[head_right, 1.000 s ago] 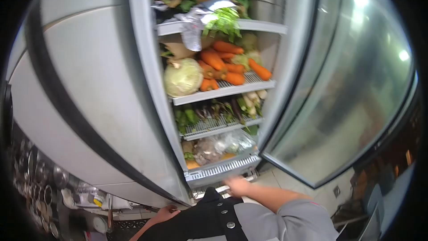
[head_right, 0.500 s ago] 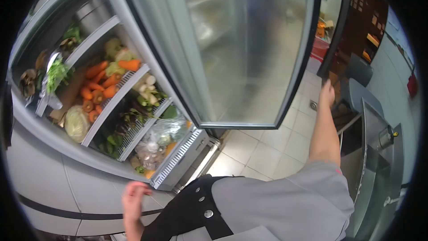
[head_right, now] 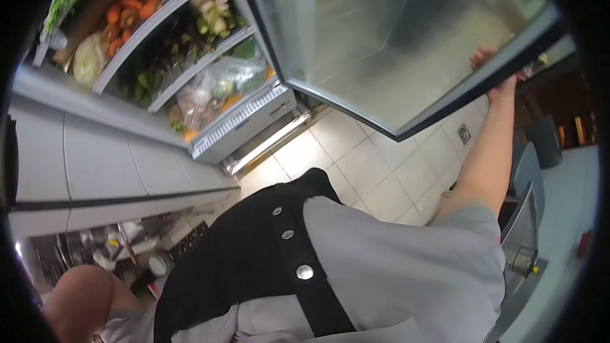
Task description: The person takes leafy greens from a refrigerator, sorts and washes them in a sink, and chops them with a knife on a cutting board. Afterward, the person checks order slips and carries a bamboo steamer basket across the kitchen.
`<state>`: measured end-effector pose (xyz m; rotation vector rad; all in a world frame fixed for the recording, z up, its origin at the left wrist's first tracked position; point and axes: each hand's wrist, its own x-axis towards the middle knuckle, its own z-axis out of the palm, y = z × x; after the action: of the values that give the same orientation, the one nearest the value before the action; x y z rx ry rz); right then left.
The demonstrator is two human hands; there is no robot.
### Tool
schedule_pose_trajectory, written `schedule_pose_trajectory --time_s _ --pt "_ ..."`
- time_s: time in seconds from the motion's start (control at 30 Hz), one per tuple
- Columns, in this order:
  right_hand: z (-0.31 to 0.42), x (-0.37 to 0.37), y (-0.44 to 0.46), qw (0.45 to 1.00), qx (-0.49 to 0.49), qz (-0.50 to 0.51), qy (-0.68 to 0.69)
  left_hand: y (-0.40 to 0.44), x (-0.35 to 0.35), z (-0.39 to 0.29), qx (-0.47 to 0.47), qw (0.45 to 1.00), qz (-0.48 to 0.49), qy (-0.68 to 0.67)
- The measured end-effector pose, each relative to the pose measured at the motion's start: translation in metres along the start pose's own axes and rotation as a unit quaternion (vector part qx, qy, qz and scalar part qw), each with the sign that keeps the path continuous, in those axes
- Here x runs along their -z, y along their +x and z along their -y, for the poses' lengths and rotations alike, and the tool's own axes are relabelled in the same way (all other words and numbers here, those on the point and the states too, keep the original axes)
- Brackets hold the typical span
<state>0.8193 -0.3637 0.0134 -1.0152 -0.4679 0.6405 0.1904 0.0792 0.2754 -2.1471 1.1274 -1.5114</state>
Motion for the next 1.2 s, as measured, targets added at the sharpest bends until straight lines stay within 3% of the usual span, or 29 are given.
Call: schedule_pose_trajectory --time_s 0.03,0.17,0.23,0.27,0.3,0.37,0.4,0.43,0.47,0.57,0.63,0.7,0.77,0.83,0.9,0.97,1.03,1.1,1.2 --pt "-0.003 -0.005 -0.008 0.996 0.028 -0.069 -0.039 0.002 0.003 -0.005 0.005 1.000 -0.001 0.013" --pt "-0.016 -0.031 -0.032 0.997 0.044 -0.069 -0.015 0.006 0.028 -0.027 0.041 0.993 -0.035 0.108" --pt "-0.035 -0.062 -0.054 0.989 0.075 -0.124 -0.041 -0.001 0.047 -0.040 0.064 0.977 -0.066 0.195" --pt "-0.044 -0.092 -0.067 0.990 0.090 -0.099 -0.052 -0.011 0.059 -0.047 0.084 0.963 -0.090 0.241" --pt "-0.052 -0.117 -0.080 0.990 0.104 -0.076 -0.064 -0.023 0.076 -0.056 0.118 0.949 -0.109 0.272" --pt "-0.066 -0.136 -0.104 0.988 0.128 -0.068 -0.056 -0.079 0.121 -0.087 0.234 0.949 -0.094 0.190" --pt "-0.071 -0.148 -0.115 0.987 0.137 -0.061 -0.053 -0.115 0.155 -0.108 0.304 0.937 -0.037 0.166" --pt "-0.070 -0.170 -0.129 0.971 0.154 -0.174 -0.059 -0.133 0.168 -0.123 0.366 0.918 -0.021 0.151" --pt "-0.063 -0.234 -0.137 0.906 0.236 -0.321 -0.145 -0.142 0.166 -0.134 0.399 0.905 -0.029 0.147" --pt "-0.029 -0.334 -0.174 0.913 0.369 -0.073 -0.159 -0.170 0.188 -0.172 0.487 0.860 -0.044 0.145" --pt "-0.017 -0.382 -0.180 0.858 0.387 -0.166 -0.293 -0.186 0.214 -0.199 0.520 0.839 -0.066 0.144" --pt "-0.035 -0.398 -0.179 0.837 0.402 -0.178 -0.326 -0.193 0.233 -0.228 0.536 0.823 -0.074 0.174" --pt "-0.072 -0.445 -0.179 0.821 0.450 -0.153 -0.317 -0.195 0.252 -0.263 0.577 0.789 -0.064 0.200" --pt "-0.111 -0.490 -0.173 0.726 0.518 -0.177 -0.416 -0.195 0.262 -0.293 0.609 0.752 -0.104 0.230" --pt "-0.140 -0.545 -0.175 0.750 0.507 -0.079 -0.418 -0.187 0.288 -0.327 0.654 0.700 -0.090 0.272" --pt "-0.163 -0.592 -0.167 0.768 0.523 0.010 -0.370 -0.173 0.323 -0.352 0.629 0.730 -0.033 0.267" --pt "-0.180 -0.635 -0.151 0.748 0.556 0.073 -0.356 -0.153 0.353 -0.370 0.586 0.767 0.013 0.260" --pt "-0.197 -0.673 -0.146 0.681 0.560 -0.017 -0.472 -0.140 0.361 -0.392 0.581 0.762 -0.021 0.285" --pt "-0.225 -0.709 -0.110 0.647 0.590 -0.071 -0.478 -0.107 0.371 -0.422 0.609 0.722 0.025 0.329"
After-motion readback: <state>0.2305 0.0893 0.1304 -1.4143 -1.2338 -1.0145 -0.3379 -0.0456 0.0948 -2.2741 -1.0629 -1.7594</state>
